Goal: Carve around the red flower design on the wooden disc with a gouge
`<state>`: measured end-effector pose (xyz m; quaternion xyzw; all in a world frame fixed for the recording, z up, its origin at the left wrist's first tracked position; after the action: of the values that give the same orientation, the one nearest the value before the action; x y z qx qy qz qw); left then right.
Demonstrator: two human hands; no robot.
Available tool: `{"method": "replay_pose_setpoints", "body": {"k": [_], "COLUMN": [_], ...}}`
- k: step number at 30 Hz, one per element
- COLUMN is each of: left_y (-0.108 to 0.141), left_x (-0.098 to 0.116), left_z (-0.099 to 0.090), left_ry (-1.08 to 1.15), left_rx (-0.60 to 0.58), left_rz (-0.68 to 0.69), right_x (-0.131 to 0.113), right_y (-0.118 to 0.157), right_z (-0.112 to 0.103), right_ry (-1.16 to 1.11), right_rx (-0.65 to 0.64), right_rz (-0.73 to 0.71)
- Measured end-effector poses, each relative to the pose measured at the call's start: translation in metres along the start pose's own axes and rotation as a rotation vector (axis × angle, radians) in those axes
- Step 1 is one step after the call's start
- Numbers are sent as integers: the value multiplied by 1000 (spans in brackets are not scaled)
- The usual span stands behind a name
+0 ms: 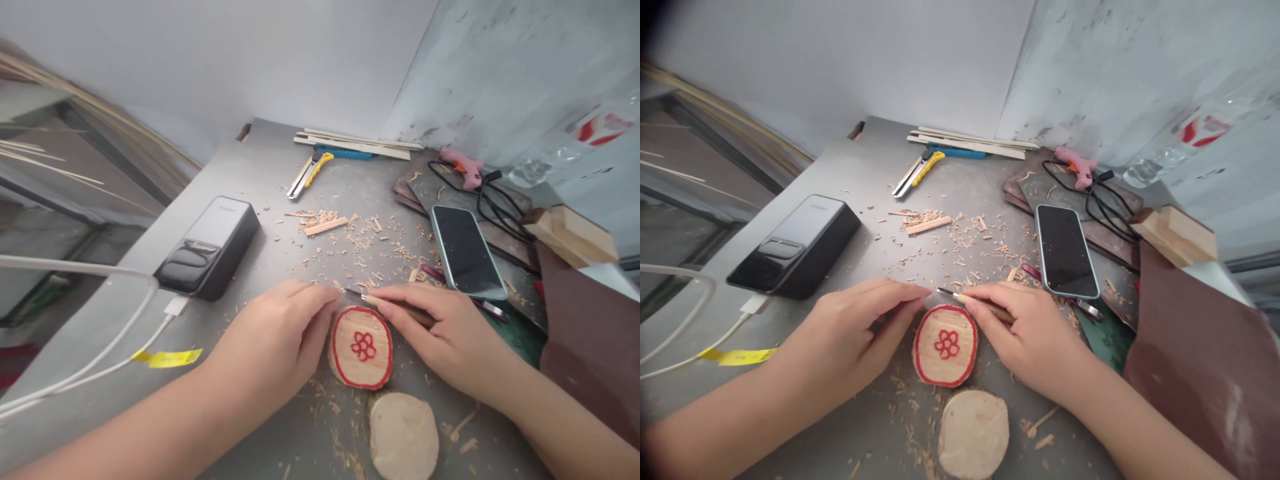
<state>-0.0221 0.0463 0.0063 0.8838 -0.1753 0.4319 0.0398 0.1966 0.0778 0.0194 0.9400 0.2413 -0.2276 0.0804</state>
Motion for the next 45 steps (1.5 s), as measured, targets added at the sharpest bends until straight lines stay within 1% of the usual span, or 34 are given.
{"method": "replay_pose_setpoints", "body": {"k": [3,6,8,10,11,13,16,17,19,22,26,30,35,37,40,41,45], "left_y": [-1,-1,-1,-1,-1,0,5,7,11,13,13,10,4,3,2,2,2], "left_x": [1,0,-2,-3,-3,-1,5,6,6,5,7,7,5,5,4,3,5], "left_z": [0,1,-2,-7,-9,-13,-12,-11,-8,-4,-4,-7,-9,-10,-9,-9,-7], "left_ry": [42,60,71,101,111,99,4,-12,-22,12,81,111,137,132,145,155,183], "left_rx": [-34,-50,5,60,62,9,-201,-251,-292,-255,-170,-139,-174,-152,-124,-128,-156], "left_rz": [-32,-22,-34,-78,-102,-137,-164,-173,-208,-231,-187,-139,-121,-116,-126,-131,-115], "right_x": [-1,-2,-3,-3,-2,-2,-1,-1,-2,-5,-8,-9,-3,-2,-2,-1,-1], "right_y": [2,6,9,12,13,15,15,14,14,16,21,24,26,27,28,28,27], "right_z": [0,1,3,6,8,10,5,2,-5,-12,-14,-18,-29,-28,-24,-24,-23], "right_ry": [27,40,48,67,77,91,94,90,64,14,76,109,209,216,181,172,188], "right_rx": [-4,-12,-14,-9,-2,19,60,70,77,74,131,118,200,179,109,116,230], "right_rz": [-27,-60,-82,-94,-99,-111,-92,-69,-35,-85,-211,-295,-273,-297,-332,-329,-326]}}
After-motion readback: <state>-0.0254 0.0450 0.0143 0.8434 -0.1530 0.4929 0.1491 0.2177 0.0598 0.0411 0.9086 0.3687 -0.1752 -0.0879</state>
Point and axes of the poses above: each hand's wrist, its own y-axis away from the middle knuckle, its own z-axis out of the palm, x = y × z, the point moved 3 cm from there along -y, towards the middle knuckle, and after that the axes turned 10 degrees about y, right-handed, at the moved point
